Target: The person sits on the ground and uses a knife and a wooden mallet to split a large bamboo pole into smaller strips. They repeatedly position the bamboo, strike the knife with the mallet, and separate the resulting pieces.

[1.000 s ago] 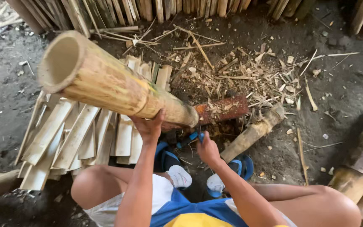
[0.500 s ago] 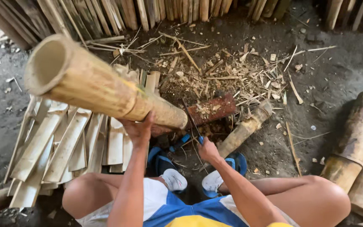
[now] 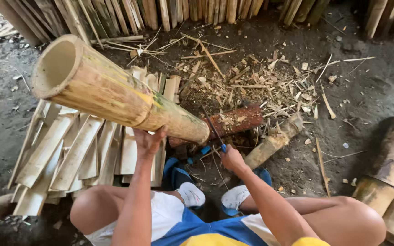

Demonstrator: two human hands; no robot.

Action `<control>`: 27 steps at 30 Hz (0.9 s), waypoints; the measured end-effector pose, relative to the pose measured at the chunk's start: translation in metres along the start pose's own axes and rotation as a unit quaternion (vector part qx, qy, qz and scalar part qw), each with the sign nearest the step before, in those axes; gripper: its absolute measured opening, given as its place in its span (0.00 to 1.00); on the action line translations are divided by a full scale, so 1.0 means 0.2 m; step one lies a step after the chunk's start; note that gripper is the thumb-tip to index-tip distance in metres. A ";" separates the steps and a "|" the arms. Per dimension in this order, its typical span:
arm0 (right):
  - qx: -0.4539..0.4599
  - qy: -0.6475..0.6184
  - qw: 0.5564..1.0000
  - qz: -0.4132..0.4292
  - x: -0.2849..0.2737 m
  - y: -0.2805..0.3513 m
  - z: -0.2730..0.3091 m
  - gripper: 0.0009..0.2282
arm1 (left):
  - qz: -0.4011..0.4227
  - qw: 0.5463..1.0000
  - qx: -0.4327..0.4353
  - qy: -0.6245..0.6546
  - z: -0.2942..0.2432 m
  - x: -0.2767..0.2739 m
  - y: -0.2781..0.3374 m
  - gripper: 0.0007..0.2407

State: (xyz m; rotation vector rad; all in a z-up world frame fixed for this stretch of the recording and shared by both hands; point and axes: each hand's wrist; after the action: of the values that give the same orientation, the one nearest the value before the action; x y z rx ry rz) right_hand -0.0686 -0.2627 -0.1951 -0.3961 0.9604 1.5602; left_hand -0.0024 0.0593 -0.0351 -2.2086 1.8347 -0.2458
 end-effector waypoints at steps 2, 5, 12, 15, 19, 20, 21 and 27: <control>-0.061 0.003 0.998 -0.013 -0.08 0.09 0.09 0.12 | 0.033 0.998 -0.041 0.021 0.00 -0.03 0.03 0.33; -0.073 -0.020 0.997 -0.006 -0.23 0.20 0.38 0.14 | 0.084 0.986 -0.079 0.122 -0.03 -0.06 0.00 0.34; -0.064 -0.029 0.996 -0.055 0.02 0.05 -0.03 0.16 | 0.049 0.989 -0.053 0.127 0.01 -0.04 -0.02 0.37; -0.068 -0.031 0.997 -0.036 0.13 0.00 -0.27 0.13 | 0.031 0.997 -0.011 0.065 0.00 -0.04 0.09 0.41; 0.053 -0.226 0.971 0.053 0.27 0.05 -0.22 0.11 | -0.115 0.992 0.025 0.040 0.01 0.14 0.12 0.51; 0.083 -0.315 0.942 0.081 0.30 0.10 -0.17 0.12 | -0.149 0.988 0.015 0.039 0.00 0.16 0.14 0.52; 0.115 -0.399 0.903 0.110 0.30 0.14 -0.14 0.13 | -0.145 0.989 0.012 0.037 0.00 0.16 0.15 0.52; -0.072 -0.122 0.985 -0.101 0.17 0.13 -0.04 0.12 | 0.027 0.981 -0.137 0.137 0.05 -0.05 0.10 0.41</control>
State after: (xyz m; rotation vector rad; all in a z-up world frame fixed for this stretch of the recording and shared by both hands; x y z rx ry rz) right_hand -0.1025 -0.2453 -0.2159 -0.3804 0.6010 1.4574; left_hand -0.0204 0.0675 -0.0498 -2.4015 2.1880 -0.3183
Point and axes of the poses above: each hand's wrist, its own y-axis away from the middle knuckle, its own x-axis out of the palm, z = x × y, and after that the axes turned 1 degree about z, right-handed
